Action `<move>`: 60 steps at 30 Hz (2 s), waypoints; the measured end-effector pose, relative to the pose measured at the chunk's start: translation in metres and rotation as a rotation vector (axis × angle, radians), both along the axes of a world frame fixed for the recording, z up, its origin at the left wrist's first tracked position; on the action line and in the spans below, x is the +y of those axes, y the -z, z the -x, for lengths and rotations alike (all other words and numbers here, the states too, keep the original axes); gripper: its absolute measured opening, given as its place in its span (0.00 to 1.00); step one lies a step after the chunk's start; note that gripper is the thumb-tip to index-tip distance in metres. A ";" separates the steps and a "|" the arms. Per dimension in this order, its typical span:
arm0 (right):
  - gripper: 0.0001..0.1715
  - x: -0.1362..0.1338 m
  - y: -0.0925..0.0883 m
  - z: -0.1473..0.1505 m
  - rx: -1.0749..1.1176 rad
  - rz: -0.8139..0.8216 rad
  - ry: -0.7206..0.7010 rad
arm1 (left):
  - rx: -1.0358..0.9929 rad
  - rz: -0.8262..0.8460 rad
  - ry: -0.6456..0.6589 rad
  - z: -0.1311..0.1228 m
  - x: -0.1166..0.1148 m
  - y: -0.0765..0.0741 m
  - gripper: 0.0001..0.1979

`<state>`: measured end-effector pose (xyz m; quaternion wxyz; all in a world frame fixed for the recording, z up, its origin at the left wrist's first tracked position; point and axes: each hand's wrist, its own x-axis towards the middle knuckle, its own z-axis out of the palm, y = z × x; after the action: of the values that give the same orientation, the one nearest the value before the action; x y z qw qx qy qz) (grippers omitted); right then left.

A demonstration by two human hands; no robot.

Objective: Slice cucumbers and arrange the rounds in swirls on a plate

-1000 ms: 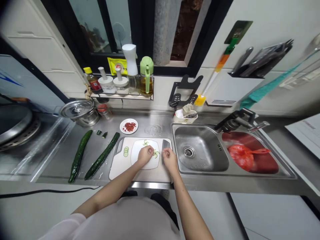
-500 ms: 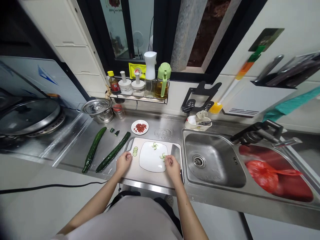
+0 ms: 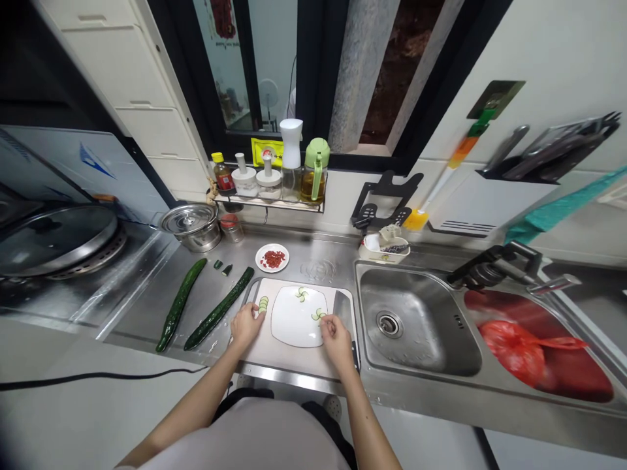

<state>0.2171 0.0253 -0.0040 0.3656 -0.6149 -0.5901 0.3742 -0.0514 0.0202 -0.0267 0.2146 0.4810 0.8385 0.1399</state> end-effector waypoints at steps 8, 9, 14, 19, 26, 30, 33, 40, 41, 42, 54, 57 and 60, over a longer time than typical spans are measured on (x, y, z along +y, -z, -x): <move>0.20 0.002 0.004 0.006 0.032 -0.015 -0.010 | -0.171 -0.153 -0.088 -0.004 -0.003 0.006 0.04; 0.20 0.003 0.003 0.008 0.036 -0.012 -0.016 | -0.247 -0.191 -0.115 -0.004 -0.002 0.005 0.05; 0.16 0.013 -0.027 0.028 0.046 -0.024 -0.094 | -0.817 -0.370 -0.123 -0.005 0.013 -0.027 0.16; 0.13 0.026 -0.075 0.057 0.092 -0.125 -0.233 | -1.020 -0.437 0.031 -0.017 0.026 -0.081 0.20; 0.10 0.034 -0.101 0.075 0.110 -0.186 -0.296 | -1.105 -0.423 0.182 -0.030 0.024 -0.116 0.19; 0.10 0.034 -0.098 0.074 0.164 -0.182 -0.268 | -1.103 -0.420 0.202 -0.034 0.023 -0.113 0.18; 0.10 0.034 -0.095 0.073 0.201 -0.175 -0.245 | -1.065 -0.420 0.207 -0.036 0.023 -0.106 0.16; 0.11 0.037 -0.095 0.073 0.248 -0.107 -0.255 | -0.962 -0.447 0.253 -0.036 0.025 -0.104 0.14; 0.11 0.037 -0.097 0.073 0.264 -0.085 -0.261 | -0.943 -0.458 0.270 -0.036 0.025 -0.104 0.13; 0.11 0.037 -0.099 0.073 0.288 -0.058 -0.267 | -0.923 -0.470 0.290 -0.035 0.024 -0.105 0.13; 0.10 0.036 -0.112 0.075 0.627 0.449 -0.215 | -0.585 -0.688 0.485 -0.036 0.014 -0.122 0.07; 0.11 0.037 -0.109 0.075 0.594 0.436 -0.206 | -0.592 -0.672 0.457 -0.037 0.013 -0.121 0.08; 0.10 0.038 -0.106 0.075 0.522 0.334 -0.199 | -0.683 -0.610 0.305 -0.040 0.012 -0.118 0.10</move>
<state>0.1419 0.0635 0.1020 0.3602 -0.4890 -0.4643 0.6446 -0.0111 0.0324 0.0916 0.3450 0.5660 0.5604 0.4965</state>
